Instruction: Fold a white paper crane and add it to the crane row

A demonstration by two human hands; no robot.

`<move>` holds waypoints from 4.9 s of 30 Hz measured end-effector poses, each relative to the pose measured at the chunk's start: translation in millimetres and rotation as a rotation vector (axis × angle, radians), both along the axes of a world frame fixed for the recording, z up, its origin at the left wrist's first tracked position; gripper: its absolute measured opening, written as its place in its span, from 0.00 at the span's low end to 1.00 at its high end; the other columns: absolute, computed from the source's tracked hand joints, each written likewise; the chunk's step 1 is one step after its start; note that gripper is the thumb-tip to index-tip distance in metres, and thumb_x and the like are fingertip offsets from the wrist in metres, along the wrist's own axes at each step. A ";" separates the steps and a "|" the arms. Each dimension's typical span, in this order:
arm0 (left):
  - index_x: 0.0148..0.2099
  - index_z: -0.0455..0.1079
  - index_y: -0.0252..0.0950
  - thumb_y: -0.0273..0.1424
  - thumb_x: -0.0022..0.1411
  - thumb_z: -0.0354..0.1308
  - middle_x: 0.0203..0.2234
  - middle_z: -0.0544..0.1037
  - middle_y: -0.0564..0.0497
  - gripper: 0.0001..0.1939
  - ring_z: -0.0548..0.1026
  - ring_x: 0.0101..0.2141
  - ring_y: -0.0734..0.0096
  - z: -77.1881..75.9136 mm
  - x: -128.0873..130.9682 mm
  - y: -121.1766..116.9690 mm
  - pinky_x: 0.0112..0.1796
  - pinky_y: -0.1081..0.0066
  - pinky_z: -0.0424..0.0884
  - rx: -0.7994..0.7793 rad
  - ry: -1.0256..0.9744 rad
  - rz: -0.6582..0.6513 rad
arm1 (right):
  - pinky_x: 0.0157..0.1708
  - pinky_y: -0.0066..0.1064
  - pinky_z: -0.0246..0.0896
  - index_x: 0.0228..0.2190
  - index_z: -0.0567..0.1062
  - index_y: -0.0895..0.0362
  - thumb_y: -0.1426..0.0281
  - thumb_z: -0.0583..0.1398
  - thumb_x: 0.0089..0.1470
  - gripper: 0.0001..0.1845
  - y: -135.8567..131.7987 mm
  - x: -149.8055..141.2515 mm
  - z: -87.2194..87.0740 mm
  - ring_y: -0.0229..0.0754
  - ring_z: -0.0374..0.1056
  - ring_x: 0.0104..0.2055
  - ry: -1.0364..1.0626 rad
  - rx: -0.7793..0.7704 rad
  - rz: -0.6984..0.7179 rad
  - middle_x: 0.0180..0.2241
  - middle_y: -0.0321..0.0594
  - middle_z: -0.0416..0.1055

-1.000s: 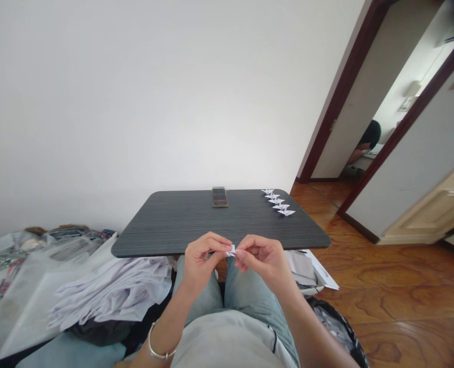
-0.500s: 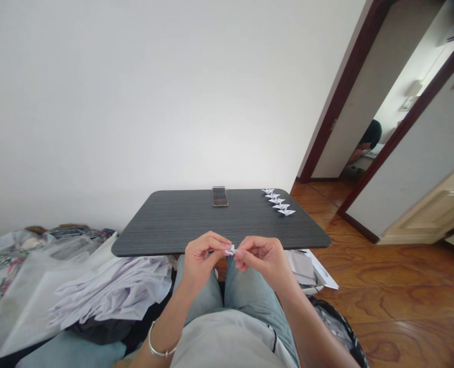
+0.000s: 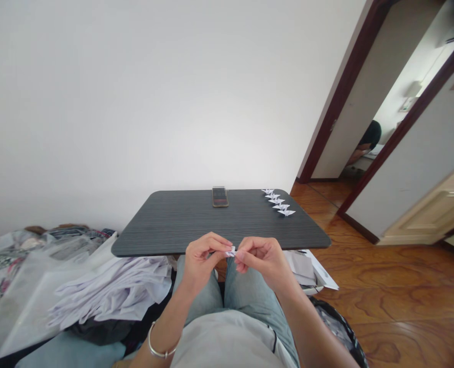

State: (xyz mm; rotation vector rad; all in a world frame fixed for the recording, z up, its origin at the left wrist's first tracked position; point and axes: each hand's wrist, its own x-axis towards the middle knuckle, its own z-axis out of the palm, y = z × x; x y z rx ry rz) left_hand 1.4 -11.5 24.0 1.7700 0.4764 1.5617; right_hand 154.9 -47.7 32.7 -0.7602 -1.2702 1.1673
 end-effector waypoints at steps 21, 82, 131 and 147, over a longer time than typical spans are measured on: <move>0.27 0.77 0.38 0.24 0.51 0.64 0.25 0.79 0.51 0.04 0.76 0.27 0.73 3.2 0.9 -2.1 0.29 0.75 0.70 -0.032 -0.036 -0.033 | 0.20 0.23 0.65 0.24 0.74 0.57 0.69 0.64 0.50 0.06 -0.3 -1.8 -5.3 0.34 0.68 0.21 -0.052 0.264 -0.094 0.21 0.36 0.71; 0.24 0.73 0.35 0.27 0.46 0.66 0.22 0.75 0.54 0.05 0.71 0.26 0.74 3.3 7.6 -4.2 0.32 0.73 0.67 -0.418 -0.083 0.012 | 0.19 0.23 0.56 0.27 0.76 0.56 0.66 0.61 0.53 0.07 7.9 -12.6 -22.3 0.35 0.63 0.26 -0.105 0.305 -0.426 0.25 0.36 0.68; 0.25 0.73 0.33 0.32 0.44 0.68 0.21 0.75 0.54 0.09 0.69 0.24 0.75 -3.5 9.9 2.0 0.30 0.74 0.67 -0.575 -0.078 0.009 | 0.21 0.25 0.50 0.23 0.72 0.58 0.66 0.59 0.53 0.11 21.5 -9.9 -26.5 0.34 0.58 0.24 -0.178 0.212 -0.352 0.22 0.34 0.65; 0.26 0.74 0.34 0.31 0.45 0.67 0.22 0.75 0.54 0.07 0.69 0.25 0.76 -6.8 8.4 5.6 0.30 0.75 0.65 -0.589 -0.081 0.004 | 0.17 0.23 0.53 0.27 0.75 0.57 0.60 0.60 0.52 0.12 21.0 -8.5 -22.9 0.36 0.63 0.24 -0.064 0.130 -0.253 0.23 0.37 0.69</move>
